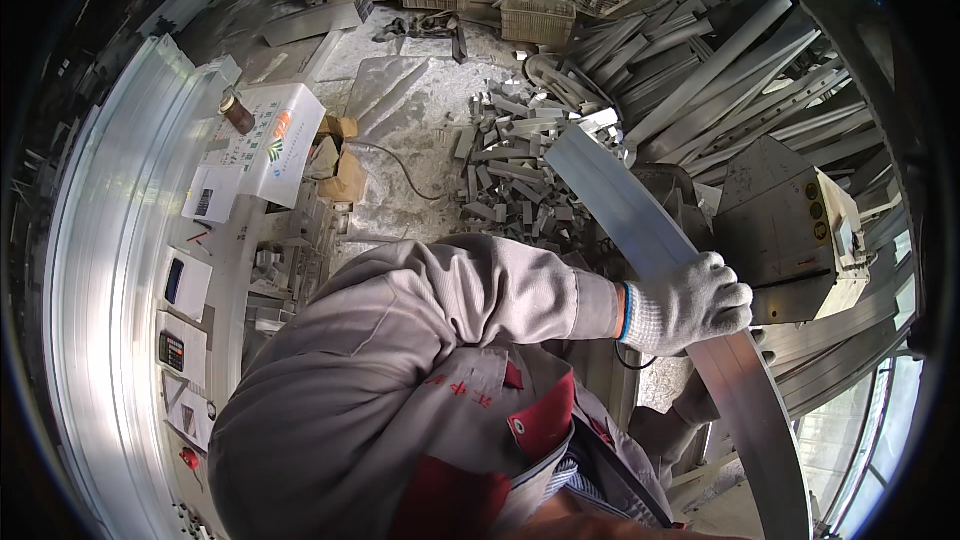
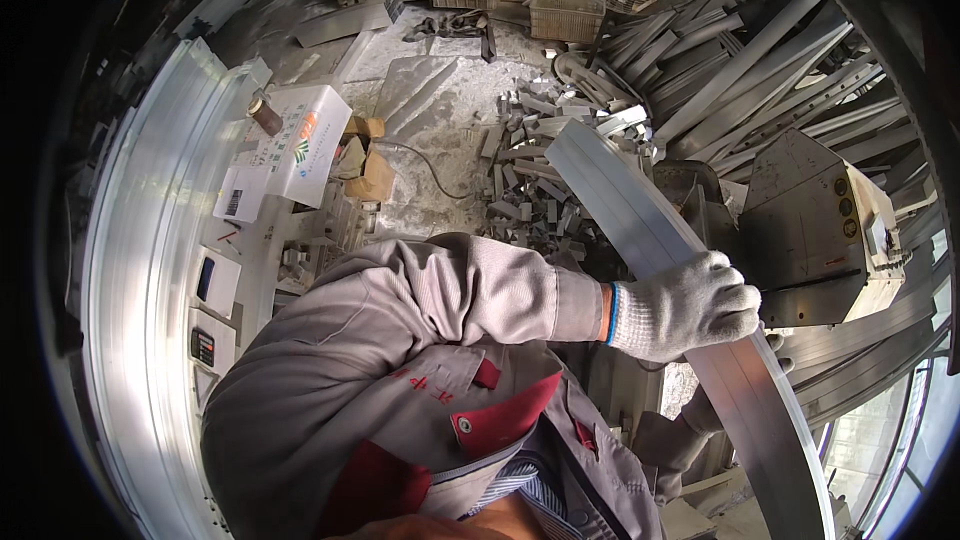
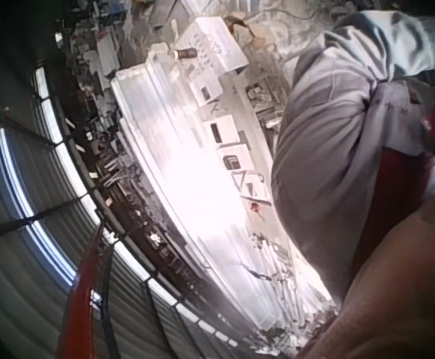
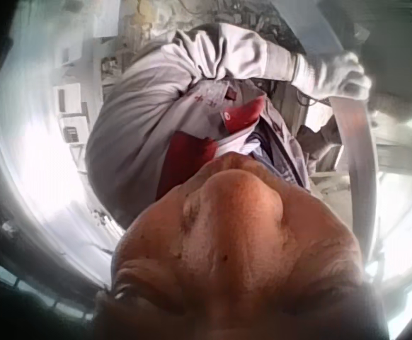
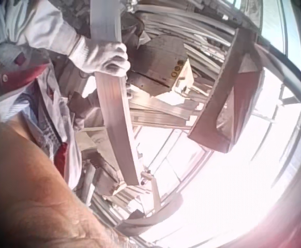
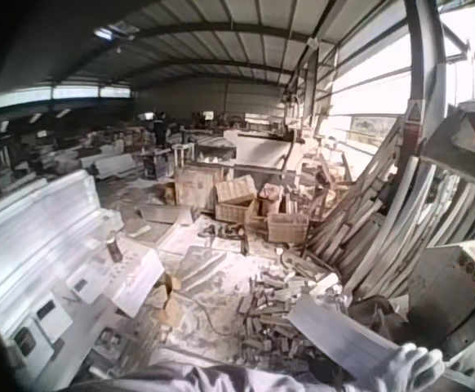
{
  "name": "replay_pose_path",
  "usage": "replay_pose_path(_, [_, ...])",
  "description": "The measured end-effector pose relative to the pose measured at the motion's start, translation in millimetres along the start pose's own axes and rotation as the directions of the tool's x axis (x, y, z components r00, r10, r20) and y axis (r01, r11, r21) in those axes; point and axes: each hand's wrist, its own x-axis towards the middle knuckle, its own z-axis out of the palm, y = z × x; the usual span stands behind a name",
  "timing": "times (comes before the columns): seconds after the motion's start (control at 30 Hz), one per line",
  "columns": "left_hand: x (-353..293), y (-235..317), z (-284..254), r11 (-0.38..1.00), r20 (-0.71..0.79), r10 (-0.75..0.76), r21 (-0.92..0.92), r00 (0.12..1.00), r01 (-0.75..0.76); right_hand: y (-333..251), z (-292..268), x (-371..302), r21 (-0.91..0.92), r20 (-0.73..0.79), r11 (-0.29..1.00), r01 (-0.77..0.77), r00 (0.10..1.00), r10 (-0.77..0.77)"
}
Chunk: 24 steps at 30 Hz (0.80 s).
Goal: The person repeatedly loads long metal profiles into a cutting machine, operates the control panel to cut them, removes the cut pieces, and stacks them on the floor. The cycle of loading, cutting, and stacking is repeated multiple times.
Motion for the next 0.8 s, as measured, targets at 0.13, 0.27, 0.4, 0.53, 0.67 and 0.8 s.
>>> replay_pose_path(0.13, [-68.8,-33.1,-60.2,0.985,-0.069,-0.126,-0.127,0.99,0.117,48.8,92.9,8.2,-0.134,0.098,0.986,-0.096,0.989,0.11])
replay_pose_path(0.27, [-117.3,-55.8,-95.1,0.928,0.01,-0.365,-0.073,0.931,0.365,89.1,170.1,26.5,-0.292,0.191,0.943,-0.159,0.956,0.221])
replay_pose_path(0.4, [-167.3,-101.1,-112.4,0.899,-0.325,-0.431,-0.075,0.842,0.431,131.8,228.0,52.5,-0.483,0.27,0.857,-0.182,0.9,0.344])
replay_pose_path(0.53, [-184.6,-146.3,-119.9,0.862,-0.665,-0.46,-0.176,0.588,0.475,186.2,273.7,90.4,-0.601,0.331,0.783,-0.162,0.841,0.428])
replay_pose_path(0.67, [-210.7,-213.9,-117.3,0.784,-0.586,-0.615,-0.38,0.527,0.492,248.2,305.7,127.1,-0.672,0.362,0.728,-0.134,0.799,0.481])
replay_pose_path(0.8, [-239.4,-299.5,-109.7,0.66,-0.442,-0.748,-0.571,0.495,0.488,323.5,345.6,172.0,-0.683,0.4,0.715,-0.15,0.742,0.538])
